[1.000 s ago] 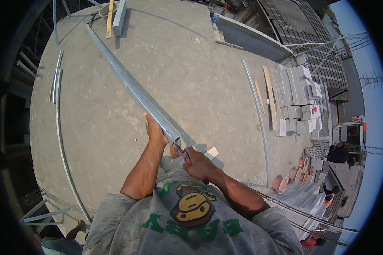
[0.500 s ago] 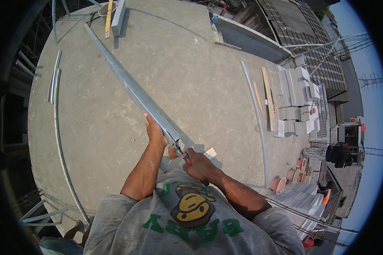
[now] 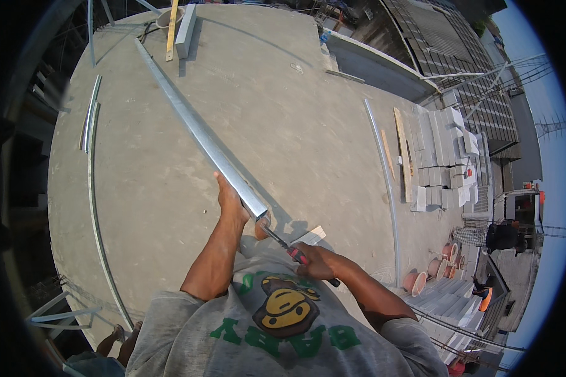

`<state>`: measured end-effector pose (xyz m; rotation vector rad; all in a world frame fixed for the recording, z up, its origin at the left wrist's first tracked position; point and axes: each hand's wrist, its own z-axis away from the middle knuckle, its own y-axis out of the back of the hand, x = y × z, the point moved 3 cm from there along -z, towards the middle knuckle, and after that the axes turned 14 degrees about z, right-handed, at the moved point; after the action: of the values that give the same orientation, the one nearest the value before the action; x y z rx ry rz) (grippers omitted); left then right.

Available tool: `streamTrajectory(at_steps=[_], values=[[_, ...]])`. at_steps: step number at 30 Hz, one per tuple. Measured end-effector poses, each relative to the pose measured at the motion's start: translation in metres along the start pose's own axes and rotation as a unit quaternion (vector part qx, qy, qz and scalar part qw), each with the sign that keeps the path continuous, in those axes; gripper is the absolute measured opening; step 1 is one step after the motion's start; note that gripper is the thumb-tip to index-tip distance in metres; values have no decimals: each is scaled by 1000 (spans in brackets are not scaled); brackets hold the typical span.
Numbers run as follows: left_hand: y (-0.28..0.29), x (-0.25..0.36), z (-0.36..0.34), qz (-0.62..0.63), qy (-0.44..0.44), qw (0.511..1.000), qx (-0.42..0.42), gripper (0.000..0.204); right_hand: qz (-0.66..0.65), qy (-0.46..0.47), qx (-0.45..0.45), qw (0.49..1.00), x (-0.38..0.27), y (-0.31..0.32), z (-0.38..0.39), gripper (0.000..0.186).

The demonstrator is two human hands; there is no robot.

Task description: The person uses tin snips to cut a long white metal profile into shorter pieces on a rooftop construction site. The person repeatedly positions the profile, cuts it, and places the cut pieces on the ground. Other workers are visible in the background.

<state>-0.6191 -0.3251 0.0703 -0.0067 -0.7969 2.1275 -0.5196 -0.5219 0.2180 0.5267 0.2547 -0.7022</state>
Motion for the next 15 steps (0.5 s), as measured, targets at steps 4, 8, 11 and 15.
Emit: streamTrajectory(at_steps=[4, 8, 11, 15], values=[[-5, 29, 28, 44, 0, 999, -13, 64, 82, -10, 77, 994, 13, 7, 40, 59], [-3, 67, 65, 41, -18, 997, -69, 72, 27, -36, 186, 982, 9, 28, 29, 56], [5, 96, 94, 40, -52, 990, -124, 73, 8, -13, 292, 956, -11, 48, -14, 42], [28, 119, 129, 61, -87, 979, -174, 59, -15, 63, 313, 947, -44, 71, -69, 29]])
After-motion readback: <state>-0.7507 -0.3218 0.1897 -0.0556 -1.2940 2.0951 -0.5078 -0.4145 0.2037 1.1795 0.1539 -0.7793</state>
